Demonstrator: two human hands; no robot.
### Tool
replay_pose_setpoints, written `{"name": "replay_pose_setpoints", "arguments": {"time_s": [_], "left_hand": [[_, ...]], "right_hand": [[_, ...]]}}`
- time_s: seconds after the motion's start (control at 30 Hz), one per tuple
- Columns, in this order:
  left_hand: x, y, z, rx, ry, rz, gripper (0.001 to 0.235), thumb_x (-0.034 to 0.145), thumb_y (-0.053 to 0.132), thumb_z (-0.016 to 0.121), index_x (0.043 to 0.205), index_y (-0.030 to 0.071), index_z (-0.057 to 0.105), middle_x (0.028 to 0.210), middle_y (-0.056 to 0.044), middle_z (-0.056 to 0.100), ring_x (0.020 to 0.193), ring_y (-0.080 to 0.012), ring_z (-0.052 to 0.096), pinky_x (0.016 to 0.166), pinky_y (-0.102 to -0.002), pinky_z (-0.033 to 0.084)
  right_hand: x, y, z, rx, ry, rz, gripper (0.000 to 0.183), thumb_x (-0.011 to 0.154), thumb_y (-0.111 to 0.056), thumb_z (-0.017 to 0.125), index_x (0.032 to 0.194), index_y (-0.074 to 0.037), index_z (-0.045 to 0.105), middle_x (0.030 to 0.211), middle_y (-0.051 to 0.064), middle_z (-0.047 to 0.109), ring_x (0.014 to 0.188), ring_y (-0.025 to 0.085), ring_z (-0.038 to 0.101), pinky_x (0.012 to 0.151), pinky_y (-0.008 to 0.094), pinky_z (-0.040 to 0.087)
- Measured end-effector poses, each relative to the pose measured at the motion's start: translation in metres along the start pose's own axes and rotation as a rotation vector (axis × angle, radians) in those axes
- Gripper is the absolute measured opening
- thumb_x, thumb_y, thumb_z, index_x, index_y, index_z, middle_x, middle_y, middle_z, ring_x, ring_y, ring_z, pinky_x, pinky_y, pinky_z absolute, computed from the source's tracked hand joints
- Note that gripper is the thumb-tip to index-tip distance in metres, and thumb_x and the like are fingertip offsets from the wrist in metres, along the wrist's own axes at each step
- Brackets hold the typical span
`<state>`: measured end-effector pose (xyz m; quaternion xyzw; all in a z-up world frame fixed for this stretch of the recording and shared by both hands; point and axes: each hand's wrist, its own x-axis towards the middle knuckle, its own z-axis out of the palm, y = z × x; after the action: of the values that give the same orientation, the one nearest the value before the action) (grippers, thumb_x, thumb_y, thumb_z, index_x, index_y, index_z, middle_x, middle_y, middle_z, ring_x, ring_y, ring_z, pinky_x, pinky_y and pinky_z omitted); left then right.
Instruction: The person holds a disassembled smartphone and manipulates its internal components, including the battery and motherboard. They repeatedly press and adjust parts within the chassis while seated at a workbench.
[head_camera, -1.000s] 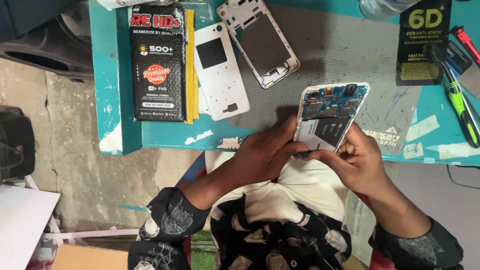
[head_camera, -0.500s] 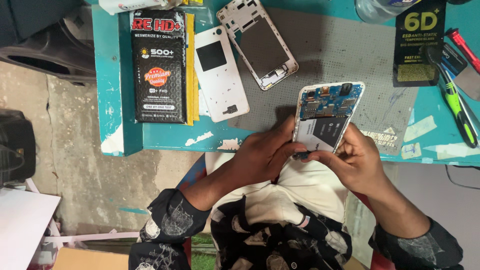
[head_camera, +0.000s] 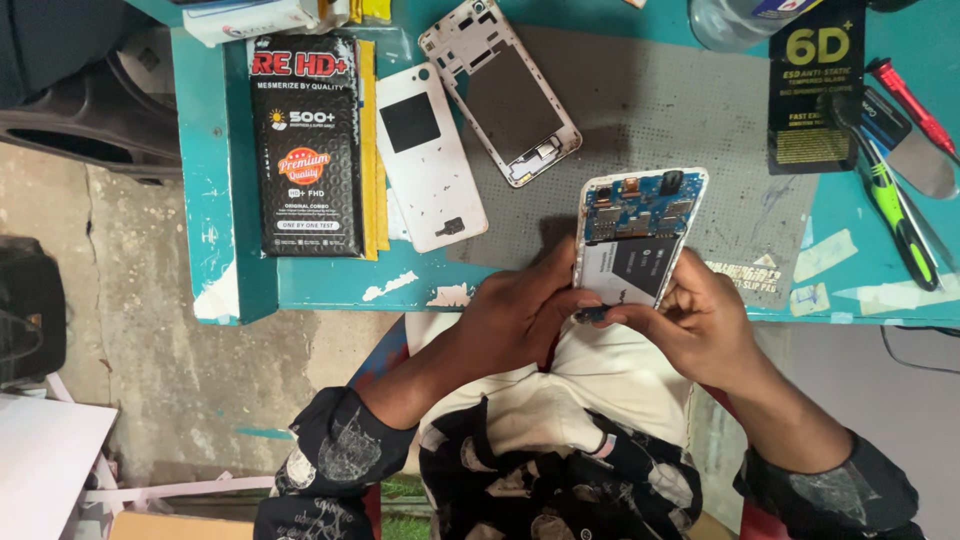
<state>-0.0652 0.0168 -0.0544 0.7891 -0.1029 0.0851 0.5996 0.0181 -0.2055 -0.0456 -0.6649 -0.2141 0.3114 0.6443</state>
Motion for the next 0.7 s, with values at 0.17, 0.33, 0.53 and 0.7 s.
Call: {"name": "replay_pose_setpoints", "arguments": {"time_s": [0.17, 0.33, 0.53, 0.7], "left_hand": [[0.0009, 0.0033, -0.0018, -0.016, -0.020, -0.043, 0.055, 0.108, 0.015, 0.064, 0.156, 0.002, 0.039, 0.100, -0.017, 0.074, 0.077, -0.0233, 0.077, 0.063, -0.033, 0.059], [0.0032, 0.0070, -0.0043, -0.026, -0.048, -0.086, 0.054, 0.108, 0.015, 0.063, 0.155, 0.005, 0.040, 0.102, -0.017, 0.075, 0.076, -0.0239, 0.077, 0.062, -0.033, 0.059], [0.0039, 0.0086, -0.0054, -0.021, -0.050, -0.070, 0.052, 0.109, 0.016, 0.062, 0.155, 0.007, 0.039, 0.107, -0.018, 0.074, 0.087, -0.0277, 0.079, 0.067, -0.034, 0.061], [0.0040, 0.0077, -0.0056, -0.050, -0.084, -0.101, 0.050, 0.110, 0.017, 0.060, 0.154, 0.007, 0.040, 0.108, -0.016, 0.075, 0.087, -0.0250, 0.080, 0.068, -0.033, 0.062]], "right_hand": [[0.0001, 0.0012, -0.0005, -0.026, 0.000, 0.002, 0.045, 0.089, 0.016, 0.066, 0.131, 0.008, 0.050, 0.116, 0.018, 0.072, 0.104, 0.019, 0.074, 0.088, 0.027, 0.063], [-0.0009, 0.0040, -0.0009, 0.012, -0.001, 0.001, 0.046, 0.089, 0.014, 0.066, 0.132, 0.008, 0.050, 0.117, 0.017, 0.071, 0.106, 0.017, 0.072, 0.090, 0.026, 0.062], [-0.0016, 0.0055, -0.0029, -0.065, 0.014, 0.032, 0.048, 0.088, 0.014, 0.069, 0.132, 0.007, 0.051, 0.110, 0.016, 0.074, 0.095, 0.015, 0.074, 0.076, 0.022, 0.060], [-0.0007, 0.0053, -0.0037, -0.093, 0.005, 0.036, 0.047, 0.088, 0.013, 0.069, 0.131, 0.007, 0.052, 0.107, 0.016, 0.076, 0.092, 0.015, 0.076, 0.072, 0.022, 0.062]]}}
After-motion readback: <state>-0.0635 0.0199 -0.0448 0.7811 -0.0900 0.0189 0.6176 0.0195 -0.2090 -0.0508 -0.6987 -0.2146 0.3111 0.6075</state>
